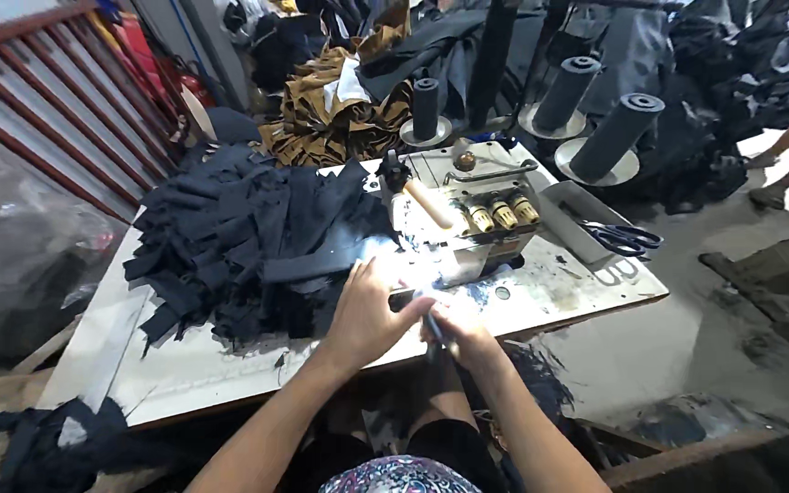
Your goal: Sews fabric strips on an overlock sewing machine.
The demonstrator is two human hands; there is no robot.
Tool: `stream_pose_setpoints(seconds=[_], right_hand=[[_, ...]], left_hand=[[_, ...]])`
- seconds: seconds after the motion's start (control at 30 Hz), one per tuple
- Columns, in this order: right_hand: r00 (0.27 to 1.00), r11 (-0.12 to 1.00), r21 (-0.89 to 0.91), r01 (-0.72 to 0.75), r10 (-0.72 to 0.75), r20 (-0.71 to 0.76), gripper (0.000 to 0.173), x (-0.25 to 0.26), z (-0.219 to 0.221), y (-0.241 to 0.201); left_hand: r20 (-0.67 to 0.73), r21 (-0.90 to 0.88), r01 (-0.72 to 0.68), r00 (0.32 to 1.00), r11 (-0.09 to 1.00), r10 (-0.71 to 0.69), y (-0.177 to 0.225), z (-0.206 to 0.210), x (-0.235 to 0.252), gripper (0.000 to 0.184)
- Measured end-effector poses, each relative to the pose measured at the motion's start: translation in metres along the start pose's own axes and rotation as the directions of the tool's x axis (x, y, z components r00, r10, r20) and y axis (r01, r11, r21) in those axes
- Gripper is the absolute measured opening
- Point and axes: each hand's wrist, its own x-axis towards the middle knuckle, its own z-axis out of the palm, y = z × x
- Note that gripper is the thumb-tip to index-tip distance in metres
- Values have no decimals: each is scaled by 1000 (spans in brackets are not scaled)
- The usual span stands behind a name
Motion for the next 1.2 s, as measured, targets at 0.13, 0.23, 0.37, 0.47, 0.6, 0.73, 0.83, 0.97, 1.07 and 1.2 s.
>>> stream_pose_setpoints(seconds=[0.13,0.23,0.37,0.47,0.6,0.73,0.83,0.97,1.07,1.2], right_hand=[[928,984,164,70,-124,350,21,-14,6,-19],[966,969,239,61,-118,230,22,-6,-9,-23],[999,935,355,1,-13,31,17,17,-30,10],[997,900,434,-42,63,-34,24,23,-31,20],[998,823,568,-19,-20,61,25,11,-45,28],[998,832,552,63,-51,-36,28,9,-53,20],[992,851,521,67,-2,-124,26,19,-47,13],[970,861,500,92,34,-239,30,26,-39,11],[966,882,462,91,34,-255,27,27,-33,7],[956,927,367,73,41,-291,31,26,-24,3]], left_hand=[[-101,-81,-63,993,995,55,14,-32,-15,24],[-222,236,69,975,969,-15,-22,-87,-1,29],[-205,459,82,979,885,15,-55,-78,8,25],[-37,319,-317,938,893,346,-42,-11,-6,28],[119,217,-398,917,891,380,-46,19,-13,36],[91,285,-357,934,890,345,-41,18,-13,39],[59,348,-253,967,903,248,-30,23,-13,39],[58,375,-201,979,905,194,-20,26,-11,46],[54,338,-194,981,921,187,-22,24,-8,44],[43,309,-221,975,925,218,-32,22,3,45]])
